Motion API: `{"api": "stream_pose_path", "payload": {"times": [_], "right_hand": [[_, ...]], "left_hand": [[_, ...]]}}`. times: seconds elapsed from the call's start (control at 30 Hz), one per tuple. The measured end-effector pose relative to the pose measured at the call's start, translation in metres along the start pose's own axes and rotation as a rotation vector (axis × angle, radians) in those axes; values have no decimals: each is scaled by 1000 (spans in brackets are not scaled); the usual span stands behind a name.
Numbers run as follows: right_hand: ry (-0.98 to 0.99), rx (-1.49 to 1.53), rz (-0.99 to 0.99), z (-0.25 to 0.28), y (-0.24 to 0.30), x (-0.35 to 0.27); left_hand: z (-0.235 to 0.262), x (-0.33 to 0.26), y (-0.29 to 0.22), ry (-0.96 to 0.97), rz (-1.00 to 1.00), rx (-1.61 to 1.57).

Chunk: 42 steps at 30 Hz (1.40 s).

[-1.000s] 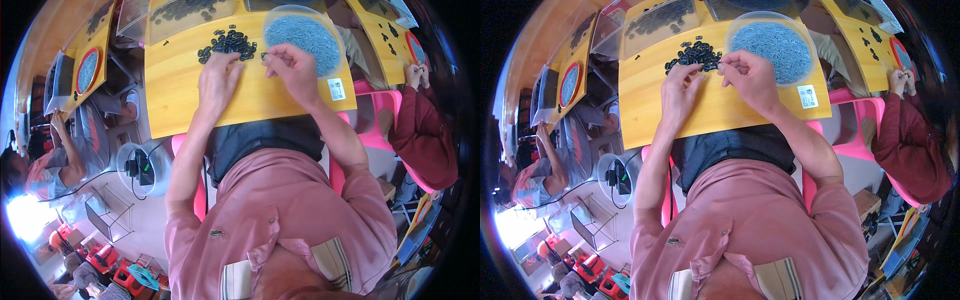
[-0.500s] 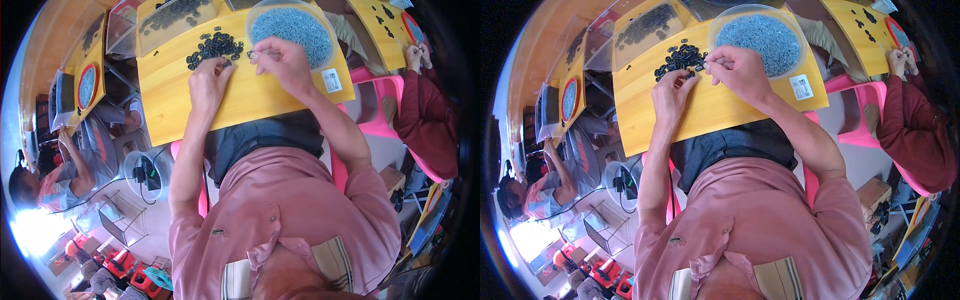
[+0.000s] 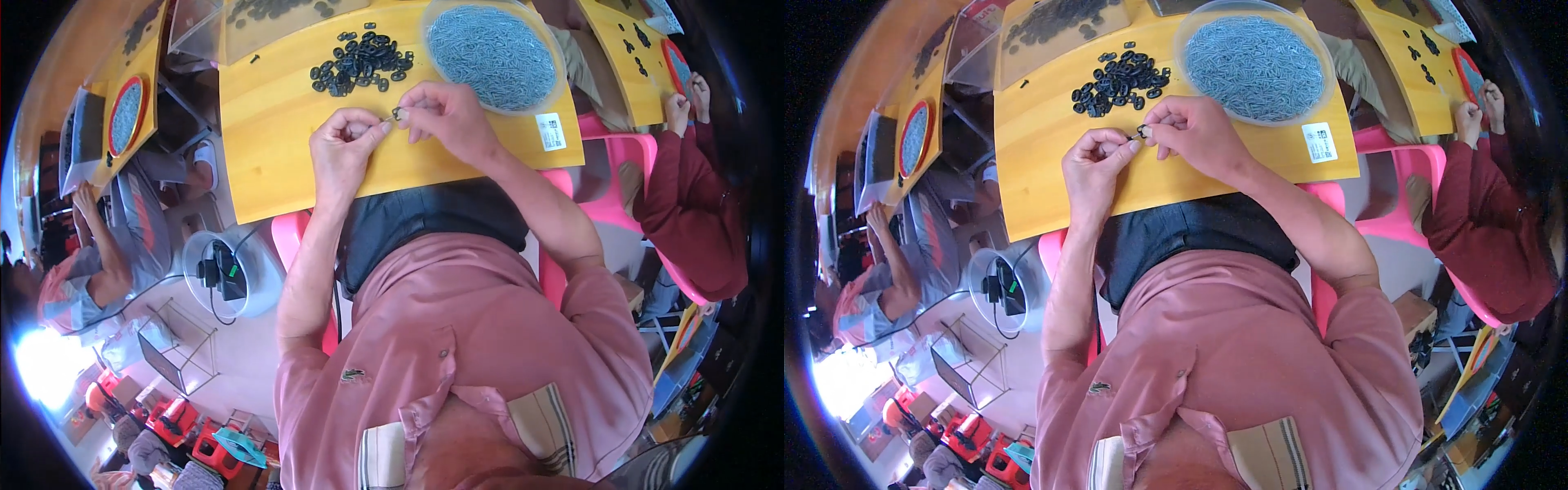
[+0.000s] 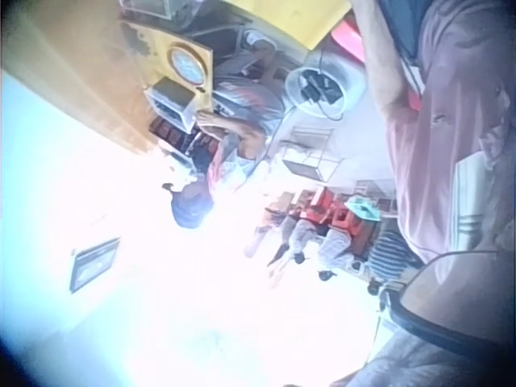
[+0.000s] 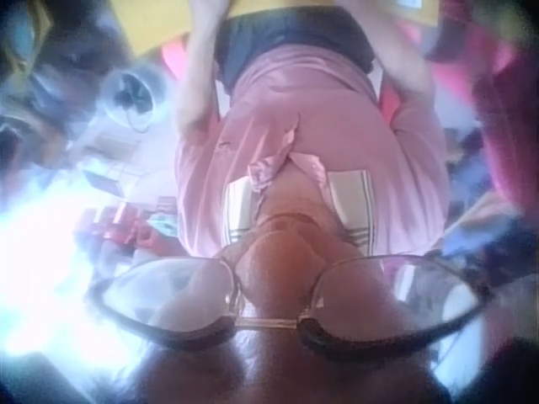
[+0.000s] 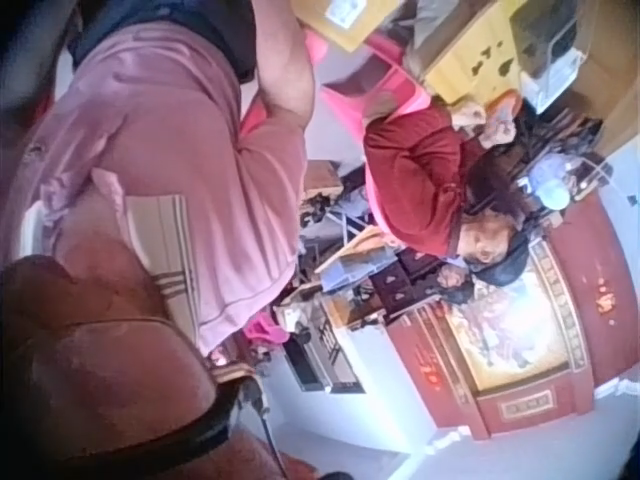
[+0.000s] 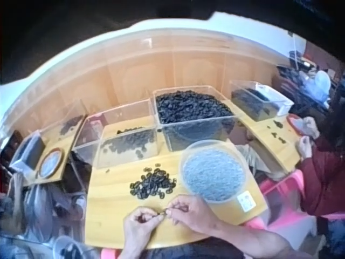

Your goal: The person assembles small plastic components by hand, taking small pins from a container and inserting them into the plastic pieces one by one.

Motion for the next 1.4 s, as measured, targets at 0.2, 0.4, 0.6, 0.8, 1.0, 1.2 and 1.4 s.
{"api": "stream_pose_path", "payload": {"times": [0.2,0.4,0.6,0.8,1.0,1.2,1.4], "right_hand": [[65,124,51,-4,-7,4],[41,138,35,-3,-11,4],[-51,-25,57,2,-4,2],[-99,-31,66,8,1,1],[-96,-136,48,9,7,-2],[-82,-159,48,10,9,-3],[-67,-135,52,9,9,-2]], "left_hand": [[-1,1,1,-47,-27,-106],[-1,-2,8,7,83,-238],[-3,-5,5,7,153,-334],[-10,-6,2,47,130,-422],[-7,-5,7,60,151,-387],[-8,-6,5,65,163,-352],[-7,-5,7,85,150,-359]]}}
Point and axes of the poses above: each hand's wrist, its own x-axis towards the middle knuckle, its own z-axis out of the back of the hand, y = z × x, the point moved 5 cm from there along x, towards the middle knuckle, and after that the axes turned 4 degrees about -z, right-handed, at the moved point
